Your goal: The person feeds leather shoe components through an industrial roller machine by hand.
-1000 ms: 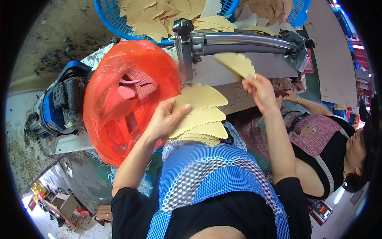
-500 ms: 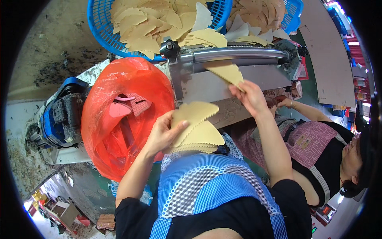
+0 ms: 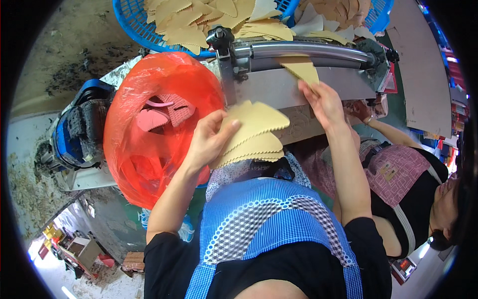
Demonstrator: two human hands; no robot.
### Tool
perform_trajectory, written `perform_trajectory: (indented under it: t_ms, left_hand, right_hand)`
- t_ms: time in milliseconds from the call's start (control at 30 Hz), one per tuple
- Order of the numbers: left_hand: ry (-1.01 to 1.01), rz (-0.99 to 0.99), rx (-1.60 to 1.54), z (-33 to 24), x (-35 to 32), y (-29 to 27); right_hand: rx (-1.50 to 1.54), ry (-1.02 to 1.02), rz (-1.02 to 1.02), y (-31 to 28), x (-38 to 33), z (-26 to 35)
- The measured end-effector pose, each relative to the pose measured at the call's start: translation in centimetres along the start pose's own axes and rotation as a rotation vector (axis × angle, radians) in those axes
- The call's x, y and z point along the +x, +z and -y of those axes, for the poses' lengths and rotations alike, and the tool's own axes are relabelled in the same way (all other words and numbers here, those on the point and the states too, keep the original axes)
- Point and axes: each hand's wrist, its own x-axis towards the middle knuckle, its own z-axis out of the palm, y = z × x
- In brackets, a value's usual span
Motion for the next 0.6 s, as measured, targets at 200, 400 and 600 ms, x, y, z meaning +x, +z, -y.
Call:
perform_trajectory:
  t_ms: [200, 400, 600]
  left_hand:
    - [-0.006, 0.004, 0.315, -0.3, 0.4, 0.5]
    - [0.052, -0.032, 0.070, -0.3, -0.7, 0.4]
    - [0.115, -0.100, 0.283, -0.2, 0.9, 0.8]
  right_hand:
    - [-0.673, -0.226, 0.537, 2.8, -3.2, -2.1]
    - [-0.137, 0.044, 0.032, 0.7, -1.0, 0.7]
    - [-0.526, -0.169, 0.432, 4.3, -2.7, -2.0]
